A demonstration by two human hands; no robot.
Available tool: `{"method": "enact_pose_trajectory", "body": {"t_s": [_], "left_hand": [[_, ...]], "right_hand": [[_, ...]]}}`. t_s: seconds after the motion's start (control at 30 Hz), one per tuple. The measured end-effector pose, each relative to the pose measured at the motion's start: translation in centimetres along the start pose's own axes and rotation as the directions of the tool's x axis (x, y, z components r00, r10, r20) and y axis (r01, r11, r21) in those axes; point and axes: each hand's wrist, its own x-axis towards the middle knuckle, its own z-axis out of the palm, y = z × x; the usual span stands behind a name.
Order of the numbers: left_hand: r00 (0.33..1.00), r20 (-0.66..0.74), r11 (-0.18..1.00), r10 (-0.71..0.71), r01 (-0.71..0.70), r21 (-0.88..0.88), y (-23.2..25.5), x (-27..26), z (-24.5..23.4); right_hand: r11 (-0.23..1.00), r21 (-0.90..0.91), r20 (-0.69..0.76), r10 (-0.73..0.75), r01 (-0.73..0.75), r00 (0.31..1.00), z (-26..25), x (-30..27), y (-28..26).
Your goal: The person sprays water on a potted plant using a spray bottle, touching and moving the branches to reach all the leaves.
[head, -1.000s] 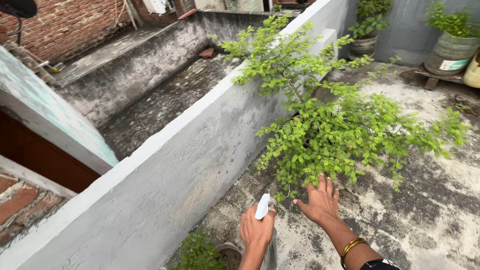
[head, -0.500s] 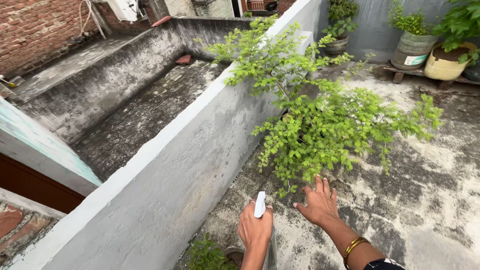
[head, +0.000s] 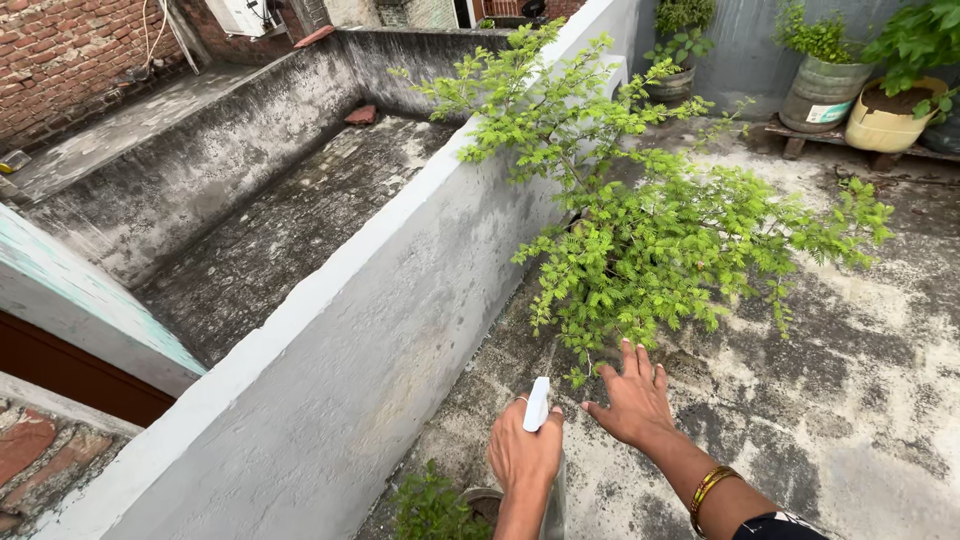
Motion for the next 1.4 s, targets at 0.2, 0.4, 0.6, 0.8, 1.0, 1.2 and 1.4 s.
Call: {"method": "enact_pose_trajectory", "body": {"t_s": [0.2, 0.4, 0.6, 0.8, 1.0, 1.2, 1.4], "left_hand": [[0.995, 0.095, 1.000, 0.008, -0.006, -0.018, 0.3, 0.2, 1.1], [0.996, -0.057, 0.998, 0.066, -0.066, 0.016, -1.9, 0.6, 4.1], [0.989, 0.120, 0.994, -0.086, 0.077, 0.071, -0.8, 0.2, 3.5], [0.998, 0.040, 0.992, -0.053, 0.048, 0.115, -1.8, 0.4, 5.0], [0.981, 0.153, 0.988, -0.116, 0.099, 0.119, -1.7, 0.2, 5.2], [0.991, -0.048, 0.988, 0.123, -0.118, 0.098, -1.0, -0.2, 6.4], [0.980, 0.172, 0.993, 0.104, -0.112, 0.037, 3.9, -2.4, 4.3]], "right_hand": [[1.000, 0.019, -0.079, 0.008, -0.007, 0.997, 0.0, 0.3, 0.0], [1.000, -0.018, -0.004, 0.026, -0.026, 1.000, 0.4, 0.0, 1.1], [0.999, -0.036, 0.062, 0.038, -0.036, 0.997, 0.6, -0.4, 2.2], [0.999, -0.016, 0.100, 0.043, -0.041, 0.994, 1.2, 0.0, 3.4], [0.998, -0.031, 0.130, 0.059, -0.056, 0.990, 1.3, -0.4, 4.0], [0.997, 0.011, 0.120, 0.076, -0.078, 0.990, 1.3, -1.0, 4.9], [0.991, 0.046, 0.060, 0.125, -0.128, 0.990, 0.3, -1.4, 6.6]]}}
